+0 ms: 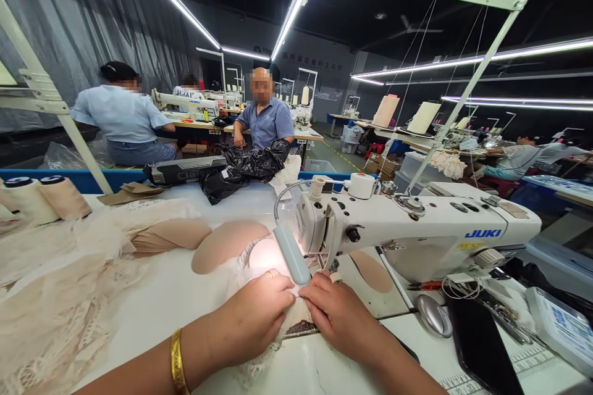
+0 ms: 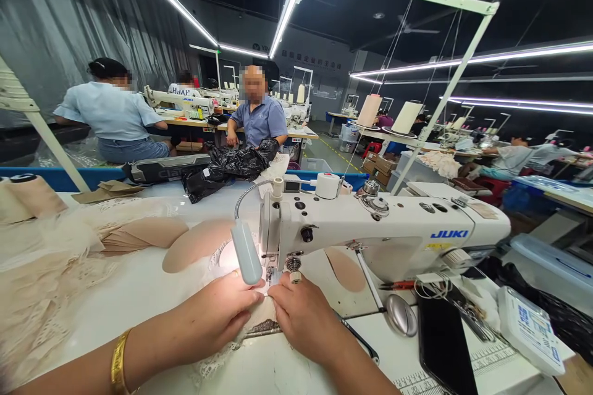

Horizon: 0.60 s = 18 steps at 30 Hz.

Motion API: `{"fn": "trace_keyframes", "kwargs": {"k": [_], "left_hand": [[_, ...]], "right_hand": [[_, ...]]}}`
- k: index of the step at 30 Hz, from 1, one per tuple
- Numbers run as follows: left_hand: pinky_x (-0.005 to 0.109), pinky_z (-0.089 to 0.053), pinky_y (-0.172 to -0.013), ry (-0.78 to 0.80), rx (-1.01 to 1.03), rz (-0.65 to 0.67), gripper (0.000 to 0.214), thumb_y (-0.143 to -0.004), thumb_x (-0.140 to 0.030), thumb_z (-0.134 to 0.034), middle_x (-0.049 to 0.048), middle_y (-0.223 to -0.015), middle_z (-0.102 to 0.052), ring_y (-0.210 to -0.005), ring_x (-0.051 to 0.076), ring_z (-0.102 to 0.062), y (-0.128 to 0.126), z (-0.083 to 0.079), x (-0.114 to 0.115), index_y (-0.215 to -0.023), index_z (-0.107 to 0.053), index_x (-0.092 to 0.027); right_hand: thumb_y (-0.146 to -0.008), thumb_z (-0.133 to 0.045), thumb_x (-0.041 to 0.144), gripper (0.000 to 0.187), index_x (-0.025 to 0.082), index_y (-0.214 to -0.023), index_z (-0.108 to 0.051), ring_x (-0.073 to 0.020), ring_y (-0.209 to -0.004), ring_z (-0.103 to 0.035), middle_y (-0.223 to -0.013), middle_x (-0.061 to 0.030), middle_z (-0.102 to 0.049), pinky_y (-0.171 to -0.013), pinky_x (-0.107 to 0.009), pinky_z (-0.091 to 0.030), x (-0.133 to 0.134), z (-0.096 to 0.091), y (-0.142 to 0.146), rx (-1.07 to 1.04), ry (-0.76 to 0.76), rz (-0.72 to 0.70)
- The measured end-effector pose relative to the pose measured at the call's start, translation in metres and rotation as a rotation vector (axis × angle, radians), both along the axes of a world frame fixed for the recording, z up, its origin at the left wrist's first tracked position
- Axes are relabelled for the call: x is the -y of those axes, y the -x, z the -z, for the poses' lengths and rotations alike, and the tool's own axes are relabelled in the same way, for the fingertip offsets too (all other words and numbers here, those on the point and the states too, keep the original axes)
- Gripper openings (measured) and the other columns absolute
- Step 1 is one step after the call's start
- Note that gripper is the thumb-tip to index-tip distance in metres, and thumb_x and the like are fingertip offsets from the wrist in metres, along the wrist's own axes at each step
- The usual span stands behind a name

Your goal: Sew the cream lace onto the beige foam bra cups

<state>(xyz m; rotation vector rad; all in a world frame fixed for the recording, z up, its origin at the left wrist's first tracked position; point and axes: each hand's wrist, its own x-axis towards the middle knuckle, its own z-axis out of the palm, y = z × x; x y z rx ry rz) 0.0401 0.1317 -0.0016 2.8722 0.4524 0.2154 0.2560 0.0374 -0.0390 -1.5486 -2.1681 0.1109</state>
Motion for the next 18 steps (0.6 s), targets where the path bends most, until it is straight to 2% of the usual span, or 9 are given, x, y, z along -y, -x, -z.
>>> {"fn": "trace_keyframes", "kwargs": {"k": [6,9,12,15,18], "left_hand": [[0.035,-0.053,-0.081,-0.036,0.008,0.002,0.016,-0.092,-0.004,-0.055,0.0052,-0.104,-0.069,-0.094,0.023,-0.064,-0.002,-0.004,-0.002,-0.086,-0.059,-0.018],[0.036,-0.052,-0.078,-0.07,-0.01,-0.033,0.014,-0.093,-0.007,-0.056,0.0058,-0.1,-0.069,-0.09,0.023,-0.063,-0.003,-0.005,-0.004,-0.086,-0.061,-0.018],[0.038,-0.052,-0.081,-0.098,-0.007,-0.06,0.012,-0.095,-0.01,-0.057,0.0056,-0.099,-0.071,-0.092,0.025,-0.064,-0.003,-0.006,-0.006,-0.09,-0.062,-0.019],[0.04,-0.051,-0.083,-0.118,0.01,-0.072,0.011,-0.097,-0.013,-0.056,0.0057,-0.102,-0.072,-0.095,0.027,-0.066,-0.005,-0.002,-0.007,-0.093,-0.063,-0.02],[0.041,-0.053,-0.083,-0.167,-0.016,-0.094,0.015,-0.094,-0.007,-0.056,0.01,-0.104,-0.074,-0.096,0.03,-0.068,-0.01,0.006,-0.007,-0.097,-0.066,-0.017]], "right_hand": [[-0.099,-0.05,0.006,0.029,0.025,-0.11,-0.069,-0.0213,-0.082,-0.062,-0.094,-0.0041,-0.065,-0.068,-0.03,-0.046,-0.002,0.003,0.0,-0.008,0.0,-0.008],[-0.1,-0.049,0.008,0.028,0.024,-0.109,-0.069,-0.0225,-0.082,-0.063,-0.094,-0.005,-0.064,-0.068,-0.032,-0.048,-0.002,0.002,0.0,-0.003,0.004,-0.002],[-0.1,-0.049,0.008,0.026,0.024,-0.108,-0.069,-0.0234,-0.083,-0.064,-0.094,-0.0048,-0.064,-0.069,-0.033,-0.05,-0.002,0.002,0.001,-0.005,0.0,0.003],[-0.099,-0.051,0.007,0.026,0.025,-0.107,-0.068,-0.0229,-0.083,-0.065,-0.093,-0.004,-0.063,-0.068,-0.032,-0.051,-0.004,0.005,0.0,-0.014,-0.019,0.009],[-0.098,-0.051,0.007,0.025,0.025,-0.105,-0.067,-0.0237,-0.083,-0.066,-0.093,-0.0044,-0.064,-0.067,-0.033,-0.053,-0.005,0.01,-0.001,-0.014,-0.066,0.002]]}}
